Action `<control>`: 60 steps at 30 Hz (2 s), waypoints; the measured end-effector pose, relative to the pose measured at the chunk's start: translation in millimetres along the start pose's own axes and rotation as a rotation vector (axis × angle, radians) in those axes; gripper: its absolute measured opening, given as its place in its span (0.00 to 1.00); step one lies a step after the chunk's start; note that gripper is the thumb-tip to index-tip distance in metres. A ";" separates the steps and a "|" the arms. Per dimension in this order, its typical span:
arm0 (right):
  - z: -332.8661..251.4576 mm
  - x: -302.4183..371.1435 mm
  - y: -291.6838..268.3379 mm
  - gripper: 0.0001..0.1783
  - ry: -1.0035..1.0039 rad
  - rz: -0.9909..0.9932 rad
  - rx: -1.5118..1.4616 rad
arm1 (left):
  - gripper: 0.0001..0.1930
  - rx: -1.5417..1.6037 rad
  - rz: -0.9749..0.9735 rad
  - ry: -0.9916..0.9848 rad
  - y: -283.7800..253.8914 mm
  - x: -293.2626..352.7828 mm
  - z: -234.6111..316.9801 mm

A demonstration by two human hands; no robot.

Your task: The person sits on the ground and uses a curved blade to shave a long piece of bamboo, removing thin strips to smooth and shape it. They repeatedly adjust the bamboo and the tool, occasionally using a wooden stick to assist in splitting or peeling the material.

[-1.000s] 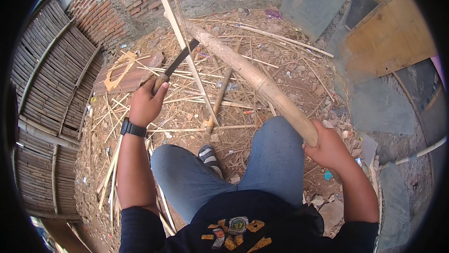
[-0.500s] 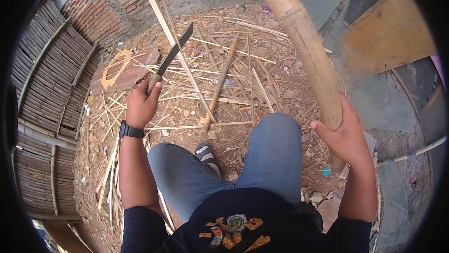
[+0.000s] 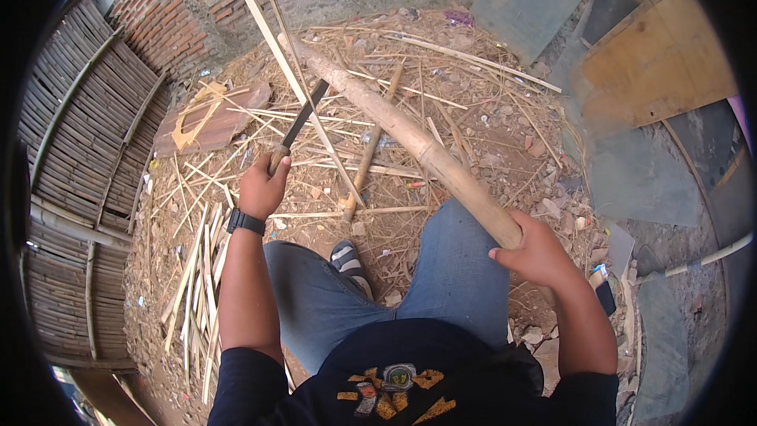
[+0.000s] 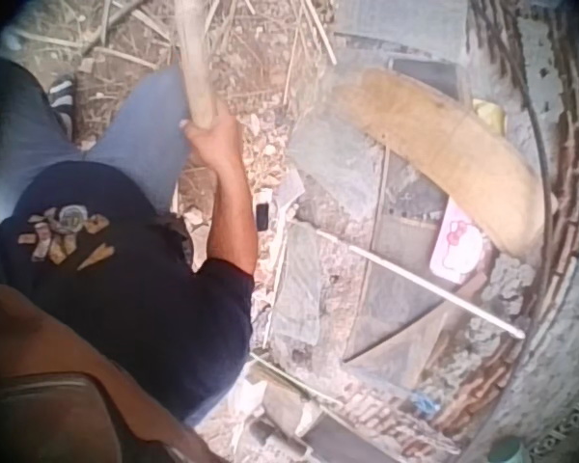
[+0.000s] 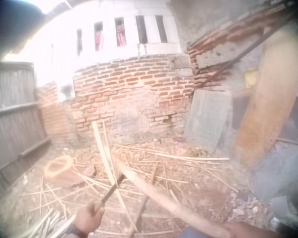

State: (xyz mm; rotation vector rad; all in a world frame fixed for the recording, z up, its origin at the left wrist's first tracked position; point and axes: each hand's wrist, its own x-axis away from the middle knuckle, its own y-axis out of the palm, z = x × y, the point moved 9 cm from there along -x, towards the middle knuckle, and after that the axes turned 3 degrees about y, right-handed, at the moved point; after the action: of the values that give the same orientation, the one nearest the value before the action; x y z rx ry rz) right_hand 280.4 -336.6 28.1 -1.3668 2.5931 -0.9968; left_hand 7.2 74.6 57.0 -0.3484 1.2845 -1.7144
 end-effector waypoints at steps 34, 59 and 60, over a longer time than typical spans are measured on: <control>222.8 -180.3 40.9 0.29 0.463 0.239 0.354 | 0.20 0.686 -0.291 -0.381 107.0 30.4 23.0; -76.9 -186.2 184.6 0.37 -0.129 -0.426 -0.131 | 0.13 1.484 -0.508 -0.589 202.7 50.3 89.2; -79.5 -182.6 192.9 0.39 -0.128 -0.423 -0.153 | 0.13 1.472 -0.515 -0.587 196.4 52.9 91.4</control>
State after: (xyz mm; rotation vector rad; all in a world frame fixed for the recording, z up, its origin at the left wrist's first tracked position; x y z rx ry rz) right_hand 226.3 -80.0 -61.8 -2.0019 2.3797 -0.7227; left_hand 141.1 -25.8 -90.4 -0.2351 -0.6605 -2.2481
